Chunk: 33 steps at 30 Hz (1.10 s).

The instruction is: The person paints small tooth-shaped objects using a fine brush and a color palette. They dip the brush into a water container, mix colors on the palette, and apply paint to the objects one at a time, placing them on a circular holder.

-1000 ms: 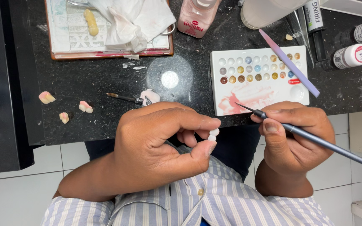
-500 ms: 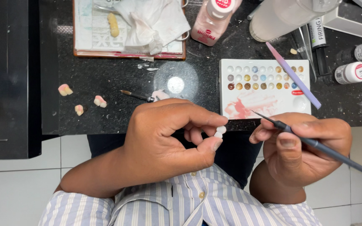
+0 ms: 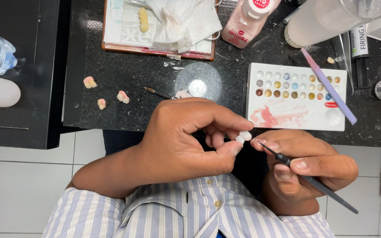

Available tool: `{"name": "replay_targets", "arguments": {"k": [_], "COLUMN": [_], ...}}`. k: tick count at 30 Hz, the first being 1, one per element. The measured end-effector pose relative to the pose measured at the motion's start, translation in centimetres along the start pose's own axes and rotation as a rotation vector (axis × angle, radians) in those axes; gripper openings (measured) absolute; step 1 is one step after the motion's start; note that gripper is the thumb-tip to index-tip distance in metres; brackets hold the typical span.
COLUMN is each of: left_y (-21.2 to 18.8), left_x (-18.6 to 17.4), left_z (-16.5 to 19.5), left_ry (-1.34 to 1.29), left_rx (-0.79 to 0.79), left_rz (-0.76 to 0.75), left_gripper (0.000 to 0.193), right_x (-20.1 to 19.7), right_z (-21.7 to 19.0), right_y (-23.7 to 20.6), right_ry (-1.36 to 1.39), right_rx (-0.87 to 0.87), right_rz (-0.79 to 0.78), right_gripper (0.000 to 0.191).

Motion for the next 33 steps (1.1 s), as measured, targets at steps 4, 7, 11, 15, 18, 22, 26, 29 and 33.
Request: {"name": "replay_targets", "arguments": {"k": [4,7,11,15,18,22,26,29,33], "left_y": [0.04,0.03,0.06,0.08,0.05,0.08,0.06,0.07,0.1], "left_x": [-0.01,0.04,0.15,0.25,0.31,0.27,0.12,0.05,0.01], "left_z": [0.17,0.3,0.41,0.42,0.47,0.32,0.32,0.27,0.23], "left_ry": [0.067,0.108,0.144,0.153,0.164,0.151,0.15,0.15,0.153], "left_rx": [0.02,0.04,0.049,0.047,0.065,0.057,0.069,0.07,0.073], "left_rz": [0.027,0.043,0.051,0.057,0.061,0.052,0.045,0.041,0.04], "left_gripper": [0.026,0.026,0.026,0.026,0.026,0.025,0.025,0.026,0.025], "right_x": [0.01,-0.17,-0.12,-0.16,-0.27,-0.16,-0.09,-0.07,0.06], "right_z": [0.11,0.17,0.08,0.13,0.21,0.14,0.15,0.24,0.28], "right_y": [-0.06,-0.19,-0.22,-0.08,-0.04,-0.1,-0.05,0.11,0.27], "right_ry": [-0.006,-0.005,-0.008,-0.001,-0.001,-0.007,-0.006,-0.009,-0.004], "right_rx": [-0.014,0.007,0.013,0.01,0.025,0.04,0.039,0.023,0.01], "right_rz": [-0.042,-0.027,-0.049,-0.074,-0.077,-0.092,-0.088,-0.098,-0.114], "right_gripper": [0.026,0.026,0.026,0.026,0.026,0.025,0.025,0.025,0.025]}}
Point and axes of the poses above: each hand's wrist, its own y-axis towards the middle knuckle, its own x-axis out of the palm, z = x × y, the point moved 6 cm from there along y, towards the middle knuckle, and after that the axes turned 13 degrees about -x, right-handed, at the moved point
